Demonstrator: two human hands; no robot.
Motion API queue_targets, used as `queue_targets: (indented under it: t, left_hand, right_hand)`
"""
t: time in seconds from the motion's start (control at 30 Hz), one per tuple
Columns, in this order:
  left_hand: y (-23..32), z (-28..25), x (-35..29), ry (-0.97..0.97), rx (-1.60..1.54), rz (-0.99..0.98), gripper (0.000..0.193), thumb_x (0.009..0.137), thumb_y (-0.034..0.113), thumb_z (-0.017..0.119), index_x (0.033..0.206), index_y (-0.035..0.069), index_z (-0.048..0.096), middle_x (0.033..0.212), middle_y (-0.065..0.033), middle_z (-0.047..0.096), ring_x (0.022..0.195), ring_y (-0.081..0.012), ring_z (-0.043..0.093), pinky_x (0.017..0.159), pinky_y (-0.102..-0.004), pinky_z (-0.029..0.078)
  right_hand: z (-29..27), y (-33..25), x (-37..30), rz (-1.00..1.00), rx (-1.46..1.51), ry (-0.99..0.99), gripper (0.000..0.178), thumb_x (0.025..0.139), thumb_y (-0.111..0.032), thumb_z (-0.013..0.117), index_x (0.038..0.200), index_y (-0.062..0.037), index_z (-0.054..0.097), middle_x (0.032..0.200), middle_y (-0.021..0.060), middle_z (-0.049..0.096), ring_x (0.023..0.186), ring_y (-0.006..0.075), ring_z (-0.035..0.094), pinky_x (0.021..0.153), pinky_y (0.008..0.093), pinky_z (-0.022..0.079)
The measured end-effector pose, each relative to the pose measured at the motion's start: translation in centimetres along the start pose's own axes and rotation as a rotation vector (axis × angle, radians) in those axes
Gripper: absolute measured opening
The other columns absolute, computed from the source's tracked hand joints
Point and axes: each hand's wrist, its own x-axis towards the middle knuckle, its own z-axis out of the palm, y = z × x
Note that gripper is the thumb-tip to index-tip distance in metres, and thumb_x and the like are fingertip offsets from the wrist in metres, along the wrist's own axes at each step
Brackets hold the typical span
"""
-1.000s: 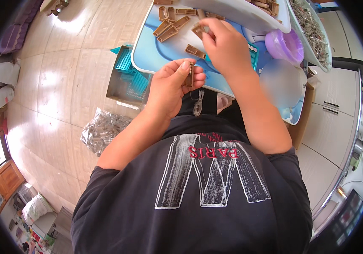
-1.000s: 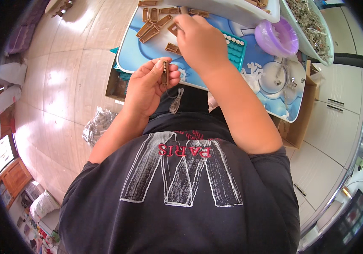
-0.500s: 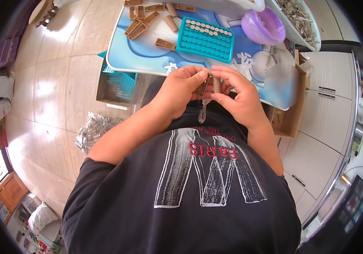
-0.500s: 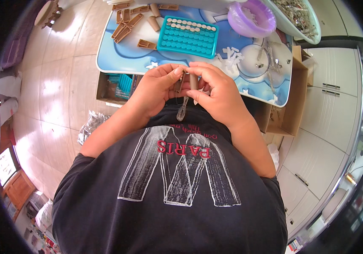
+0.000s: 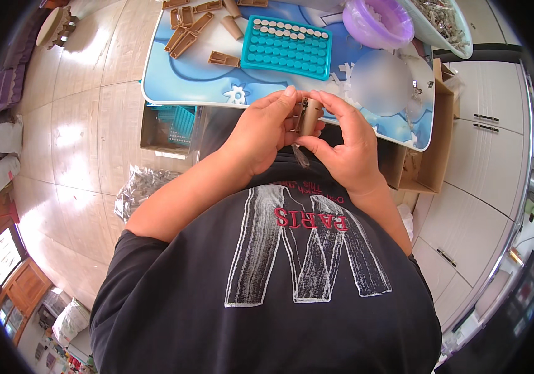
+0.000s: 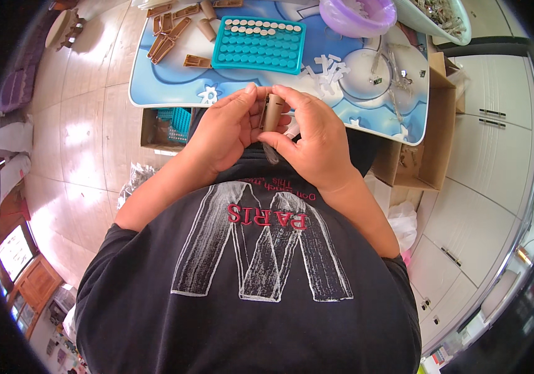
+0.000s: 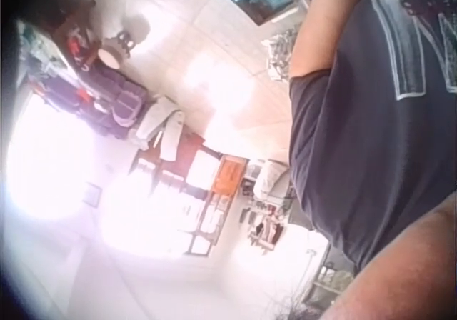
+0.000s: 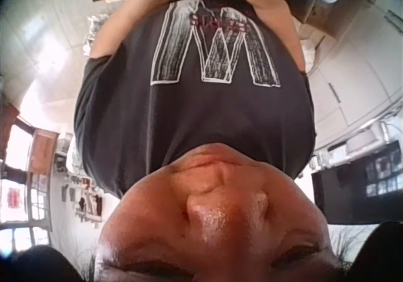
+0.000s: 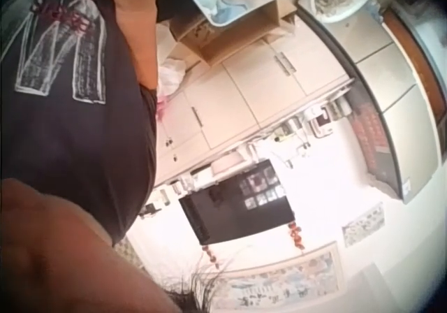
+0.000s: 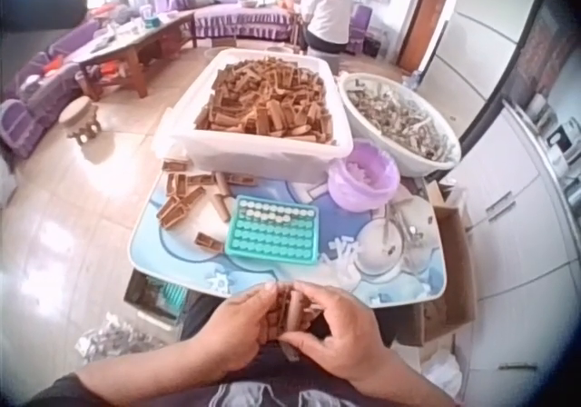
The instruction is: The person assembles small plastic components by hand, taking connectors from storage bins and placing them into an assembly tray.
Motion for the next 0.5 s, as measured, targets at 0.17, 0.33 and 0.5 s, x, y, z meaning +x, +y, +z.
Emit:
queue_targets:
  t: [0.17,0.33,0.5]
  left_hand:
    - [-0.15,0.52,-0.25,0.029,-0.064,0.05,0.036,0.099,0.027,0.036,0.116,-0.001,0.05,0.102,-0.0116,0.059,0.091,-0.0206,0.062,0.08,-0.0331,0.052]
    - [-0.31,0.22,-0.33,-0.032,-0.043,0.054,0.034,0.099,0.024,0.039,0.118,-0.001,0.05,0.103,-0.0094,0.059,0.093,-0.018,0.06,0.082,-0.0301,0.05]
    - [-0.58,0.42,-0.43,-0.072,0.079,0.083,0.032,0.094,0.015,0.05,0.121,-0.002,0.048,0.103,-0.0071,0.059,0.092,-0.0148,0.059,0.079,-0.0273,0.049]
  right_hand:
    - [0.2,-0.18,0.05,0.018,0.009,0.005,0.064,0.061,-0.015,0.081,0.118,-0.0033,0.053,0.108,0.0134,0.062,0.088,0.0275,0.063,0.076,0.0338,0.051]
    - [0.18,-0.43,0.26,-0.01,-0.043,-0.011,0.063,0.062,-0.013,0.081,0.118,-0.0037,0.053,0.106,0.0138,0.062,0.087,0.0266,0.063,0.074,0.033,0.052]
    - [0.34,-0.37,0.17,-0.009,-0.079,-0.027,0.062,0.064,-0.012,0.08,0.119,-0.0034,0.053,0.105,0.0134,0.062,0.087,0.0258,0.062,0.074,0.0327,0.052]
